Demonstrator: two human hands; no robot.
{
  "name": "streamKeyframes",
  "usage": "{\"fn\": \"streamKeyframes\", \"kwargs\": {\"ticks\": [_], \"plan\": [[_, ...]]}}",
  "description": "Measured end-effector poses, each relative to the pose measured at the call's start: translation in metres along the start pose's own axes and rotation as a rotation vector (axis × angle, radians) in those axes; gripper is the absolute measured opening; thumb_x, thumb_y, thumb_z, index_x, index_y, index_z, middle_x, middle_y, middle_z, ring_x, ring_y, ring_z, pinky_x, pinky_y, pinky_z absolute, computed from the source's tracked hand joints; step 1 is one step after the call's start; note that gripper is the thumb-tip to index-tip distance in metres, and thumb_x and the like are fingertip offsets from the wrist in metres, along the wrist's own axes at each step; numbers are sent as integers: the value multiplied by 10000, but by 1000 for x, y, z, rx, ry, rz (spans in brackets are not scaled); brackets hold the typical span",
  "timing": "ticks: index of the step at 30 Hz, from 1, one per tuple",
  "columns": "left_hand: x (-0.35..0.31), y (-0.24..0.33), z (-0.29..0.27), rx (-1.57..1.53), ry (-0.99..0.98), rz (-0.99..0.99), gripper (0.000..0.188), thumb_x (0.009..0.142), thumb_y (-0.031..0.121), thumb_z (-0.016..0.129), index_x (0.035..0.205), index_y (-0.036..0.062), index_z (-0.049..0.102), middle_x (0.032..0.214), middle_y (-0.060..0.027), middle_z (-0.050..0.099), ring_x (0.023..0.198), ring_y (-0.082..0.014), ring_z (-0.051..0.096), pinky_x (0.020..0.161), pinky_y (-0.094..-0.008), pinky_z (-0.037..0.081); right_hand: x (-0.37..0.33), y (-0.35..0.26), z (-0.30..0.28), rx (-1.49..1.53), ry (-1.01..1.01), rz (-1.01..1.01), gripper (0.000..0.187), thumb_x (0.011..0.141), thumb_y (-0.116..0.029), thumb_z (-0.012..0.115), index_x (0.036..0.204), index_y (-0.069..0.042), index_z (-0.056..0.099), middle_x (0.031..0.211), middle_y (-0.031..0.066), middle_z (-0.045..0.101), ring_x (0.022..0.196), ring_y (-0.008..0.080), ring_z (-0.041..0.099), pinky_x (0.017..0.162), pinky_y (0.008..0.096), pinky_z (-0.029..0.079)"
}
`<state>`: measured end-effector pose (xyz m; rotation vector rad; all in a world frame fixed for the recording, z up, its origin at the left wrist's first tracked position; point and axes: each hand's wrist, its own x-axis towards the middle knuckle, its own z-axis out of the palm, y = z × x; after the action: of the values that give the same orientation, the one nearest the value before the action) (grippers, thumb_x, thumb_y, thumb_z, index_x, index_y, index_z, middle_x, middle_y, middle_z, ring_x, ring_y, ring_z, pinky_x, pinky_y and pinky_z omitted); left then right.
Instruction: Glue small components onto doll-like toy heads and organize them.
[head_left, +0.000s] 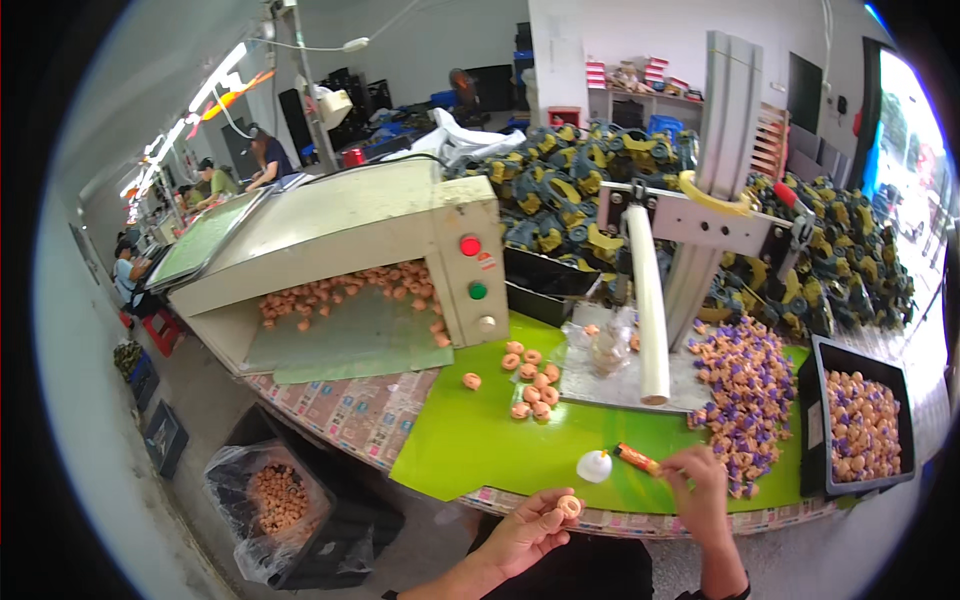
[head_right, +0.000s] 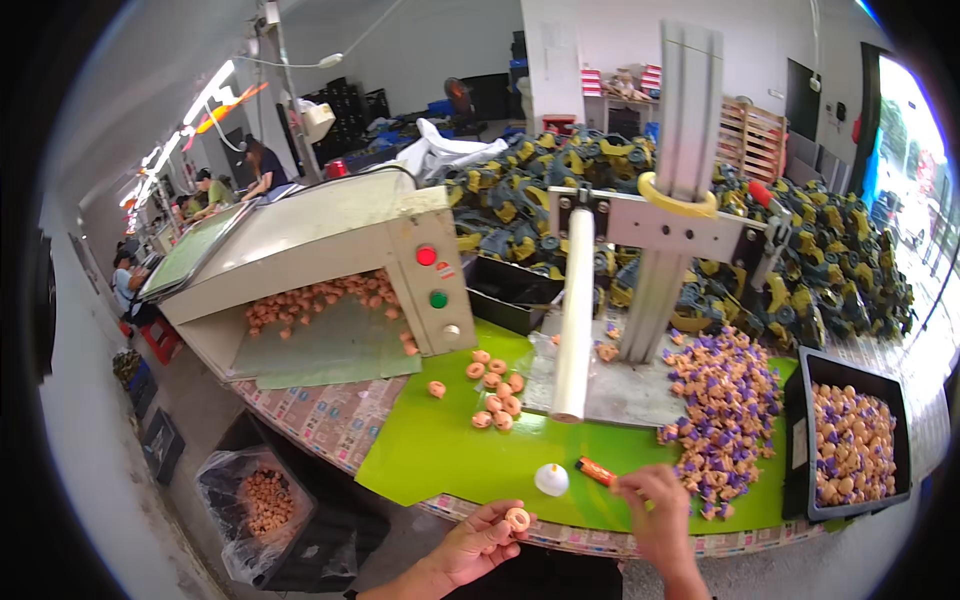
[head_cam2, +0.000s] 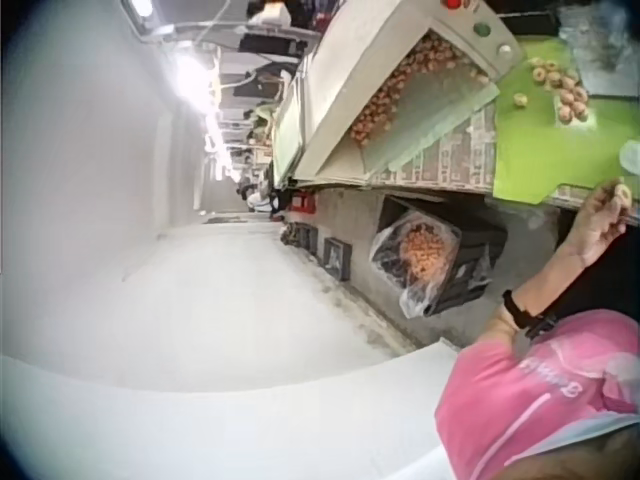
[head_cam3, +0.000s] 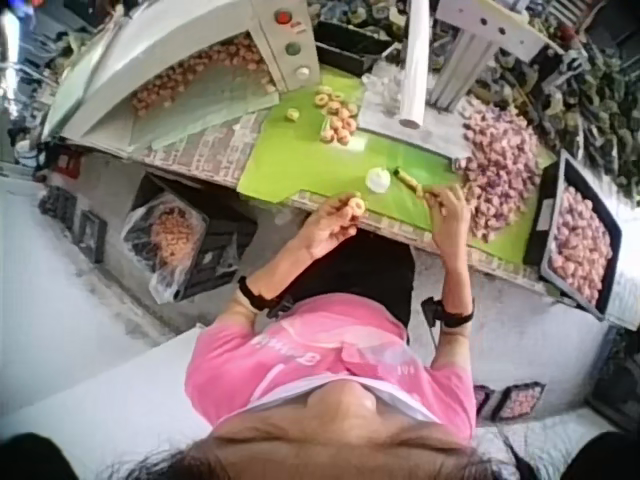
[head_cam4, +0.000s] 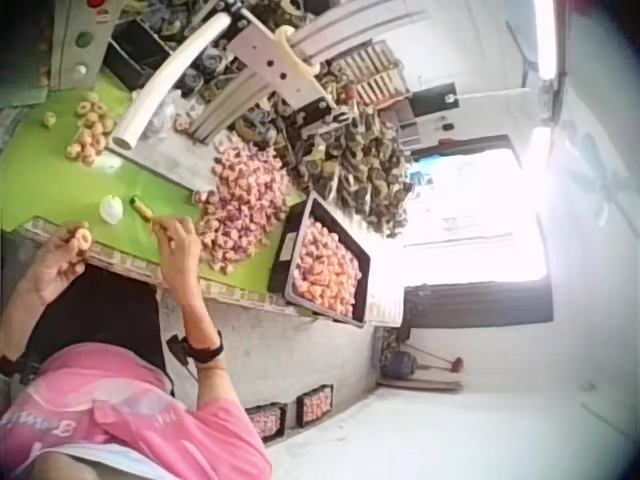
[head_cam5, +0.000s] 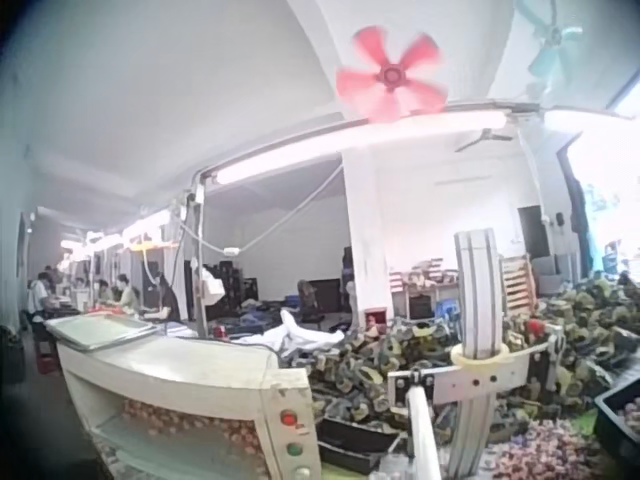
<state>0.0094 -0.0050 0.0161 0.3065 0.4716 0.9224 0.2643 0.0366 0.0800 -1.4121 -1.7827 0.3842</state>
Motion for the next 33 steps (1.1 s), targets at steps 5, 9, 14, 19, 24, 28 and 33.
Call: {"fn": "streamKeyframes", "kwargs": {"ticks": [5, 9, 14, 19, 24, 28, 33], "plan": [[12, -1, 6, 97, -19, 7, 331, 909, 124, 625, 1234, 119, 562, 1131, -57, 619, 952, -128, 599, 750, -249, 518, -21, -40, 15, 428, -189, 186, 127, 780, -45, 723, 906, -50, 709, 848, 104, 658, 792, 237, 653, 677, 290, 520], [15, -8, 6, 128, -72, 21, 312, 907, 117, 629, 1213, 96, 570, 1099, -50, 627, 954, -129, 599, 732, -252, 518, -26, -56, 21, 368, -171, 281, 109, 769, -40, 739, 869, -32, 697, 815, 73, 674, 673, 155, 630, 615, 267, 498], [14, -11, 9, 267, -27, 85, 264, 887, 57, 645, 1148, 63, 604, 1021, -76, 649, 824, -109, 605, 650, -236, 497, -29, -52, 20, 314, -178, 106, 103, 778, -64, 742, 870, -41, 700, 821, 80, 683, 709, 167, 662, 631, 277, 522], [13, -11, 10, 445, 22, 135, 218, 866, 20, 662, 1081, 24, 629, 950, -90, 668, 702, -89, 578, 590, -209, 473, -26, -34, 17, 261, -257, -44, 115, 781, -56, 733, 892, -46, 708, 825, 86, 676, 743, 199, 667, 657, 292, 529], [7, -9, 26, 687, 99, 215, 226, 847, 0, 677, 1069, 6, 631, 931, -95, 670, 670, -77, 564, 572, -198, 463, -22, -33, 19, 405, -350, 21, 120, 788, -65, 728, 906, -47, 711, 805, 84, 667, 719, 213, 667, 632, 311, 530], [10, -15, 28, 503, 166, 275, 219, 843, 3, 685, 1055, 7, 633, 917, -92, 668, 648, -87, 565, 559, -210, 466, -25, -43, 29, 358, -200, 9, 113, 790, -67, 728, 896, -35, 706, 780, 95, 660, 669, 224, 654, 595, 307, 519], [8, -7, 22, 416, 150, 250, 209, 849, 23, 685, 1051, 24, 631, 924, -82, 660, 680, -100, 575, 560, -231, 473, -15, -46, 28, 329, -229, 2, 118, 802, -93, 724, 900, -32, 705, 786, 107, 660, 654, 232, 644, 586, 310, 509]]}}
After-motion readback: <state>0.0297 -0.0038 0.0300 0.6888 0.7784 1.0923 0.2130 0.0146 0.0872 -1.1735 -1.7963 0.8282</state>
